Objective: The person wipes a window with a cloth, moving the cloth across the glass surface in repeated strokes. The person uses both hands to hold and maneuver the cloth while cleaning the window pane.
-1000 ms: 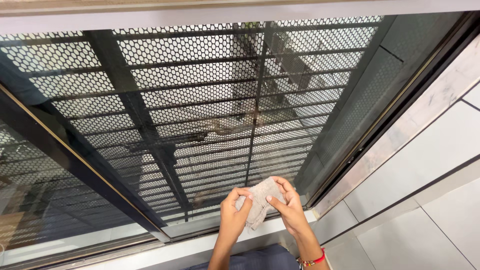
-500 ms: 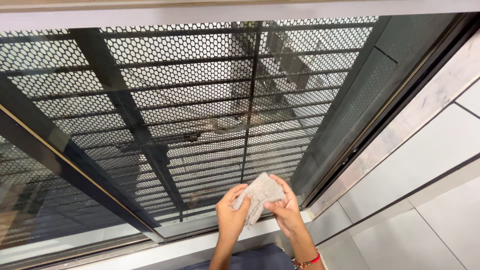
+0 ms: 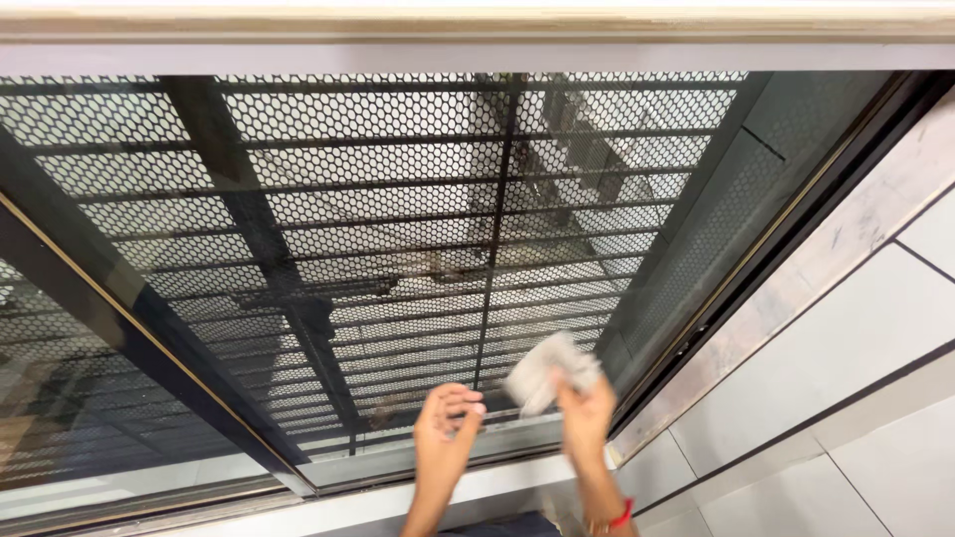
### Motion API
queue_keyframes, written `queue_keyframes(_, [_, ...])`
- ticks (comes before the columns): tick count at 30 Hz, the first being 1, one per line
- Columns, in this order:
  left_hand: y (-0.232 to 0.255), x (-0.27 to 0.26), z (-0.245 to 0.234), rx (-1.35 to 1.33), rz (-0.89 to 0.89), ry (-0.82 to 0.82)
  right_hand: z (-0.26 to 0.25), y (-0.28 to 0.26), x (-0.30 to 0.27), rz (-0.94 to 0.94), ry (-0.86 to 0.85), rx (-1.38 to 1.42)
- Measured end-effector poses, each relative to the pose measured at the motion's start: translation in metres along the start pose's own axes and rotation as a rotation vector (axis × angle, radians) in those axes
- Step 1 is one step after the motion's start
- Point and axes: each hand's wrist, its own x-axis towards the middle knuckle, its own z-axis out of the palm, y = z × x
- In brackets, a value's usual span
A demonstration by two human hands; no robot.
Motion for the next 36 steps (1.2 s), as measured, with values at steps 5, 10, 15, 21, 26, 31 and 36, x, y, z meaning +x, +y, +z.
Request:
queue_keyframes(5, [0.061, 0.016, -0.039, 0.557, 0.345, 0.170, 0.022, -0.081, 0.097, -0.646, 0.286, -0.413])
queue_keyframes(10, [0.101, 0.028, -0.049, 1.137, 0.721, 0.242, 0.083, -0.083, 0.097, -0.831, 0.160, -1.051])
queue_keyframes(15, [0.110, 0.046, -0.057, 1.282, 0.830, 0.192, 0.090, -0.058, 0.078, -0.983, 0.022, -1.034])
queue_keyframes(21, [0.107, 0.065, -0.060, 1.326, 0.904, 0.098, 0.054, -0.091, 0.128, -0.622, 0.315, -0.875])
queue_keyframes(26, [0.098, 0.086, -0.029, 1.258, 0.950, -0.029, 0.082, -0.076, 0.077, -0.844, -0.092, -1.040])
queue_keyframes(31, [0.078, 0.106, -0.016, 1.437, 0.827, -0.084, 0.042, -0.096, 0.127, -0.837, 0.214, -0.953])
queue_keyframes(36, [0.049, 0.117, -0.014, 1.546, 0.836, -0.017, 0.038, -0.096, 0.139, -0.813, 0.248, -0.865])
